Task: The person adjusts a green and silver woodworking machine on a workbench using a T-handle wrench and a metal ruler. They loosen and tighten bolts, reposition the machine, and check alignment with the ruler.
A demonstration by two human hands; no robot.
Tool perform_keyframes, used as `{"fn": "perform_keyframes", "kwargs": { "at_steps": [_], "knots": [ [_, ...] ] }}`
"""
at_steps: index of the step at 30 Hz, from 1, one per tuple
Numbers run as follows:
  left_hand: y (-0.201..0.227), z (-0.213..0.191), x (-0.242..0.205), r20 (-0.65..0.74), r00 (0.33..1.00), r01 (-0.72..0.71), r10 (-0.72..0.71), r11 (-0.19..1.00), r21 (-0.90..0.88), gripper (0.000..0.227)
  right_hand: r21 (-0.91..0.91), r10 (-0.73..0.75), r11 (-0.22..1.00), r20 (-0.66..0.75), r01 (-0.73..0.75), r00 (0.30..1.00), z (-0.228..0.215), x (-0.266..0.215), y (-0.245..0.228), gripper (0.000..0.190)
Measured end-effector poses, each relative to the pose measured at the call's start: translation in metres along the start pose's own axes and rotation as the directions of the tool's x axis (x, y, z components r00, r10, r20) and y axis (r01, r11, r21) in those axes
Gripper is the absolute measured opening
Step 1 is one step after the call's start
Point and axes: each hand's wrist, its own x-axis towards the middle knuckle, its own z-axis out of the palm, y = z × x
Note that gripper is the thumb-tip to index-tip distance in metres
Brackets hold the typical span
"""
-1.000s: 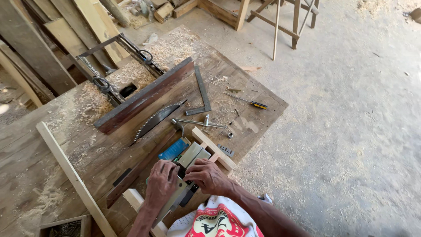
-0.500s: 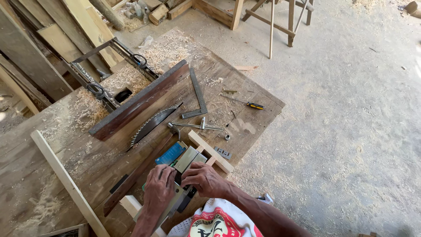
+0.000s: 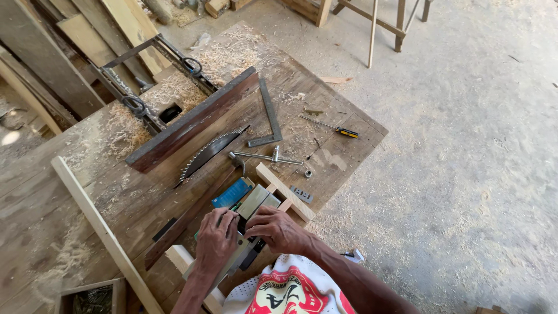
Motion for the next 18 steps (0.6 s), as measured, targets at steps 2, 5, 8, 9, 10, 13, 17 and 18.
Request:
{"fn": "perform_keyframes", "kwargs": {
  "at_steps": [2,5,8,9,10,13,17,18],
  "knots": [
    [0.002,0.001,0.001,0.002,1.000,-0.001,0.001,1.000,-0.001,0.014,0.020,0.007,1.000,-0.038,-0.006,0.999,-0.002,0.001,-0.002,0.016],
    [-0.001,-0.001,0.001,-0.007,1.000,-0.004,0.004,1.000,-0.005,0.012,0.020,0.052,0.998,-0.050,-0.051,0.997,0.000,0.005,-0.006,0.014],
    [-0.002,-0.002,-0.006,-0.035,0.999,-0.007,0.007,1.000,-0.012,0.011,0.031,0.063,0.998,-0.015,-0.063,0.998,-0.001,0.006,-0.010,0.017],
    [-0.002,-0.001,-0.006,-0.027,1.000,-0.008,0.007,1.000,-0.012,0.011,0.023,0.034,0.999,-0.016,-0.033,0.999,-0.002,0.007,-0.010,0.016],
    [-0.003,0.000,-0.005,-0.019,1.000,-0.008,0.008,1.000,-0.012,0.011,0.016,0.004,1.000,-0.016,-0.003,1.000,-0.003,0.008,-0.010,0.016],
    [-0.005,0.000,-0.001,-0.027,0.999,0.017,-0.017,1.000,-0.004,0.012,0.008,0.009,1.000,-0.007,-0.009,1.000,-0.004,0.012,-0.013,0.017],
    [0.000,0.001,-0.002,-0.034,0.999,0.033,-0.032,0.999,0.023,0.014,0.005,0.068,0.998,0.018,-0.069,0.997,-0.004,0.013,-0.013,0.016],
    [0.000,0.000,-0.002,-0.031,0.999,0.037,-0.037,0.999,0.011,0.014,0.015,0.050,0.999,0.017,-0.050,0.999,-0.005,0.014,-0.011,0.016]
  ]
}}
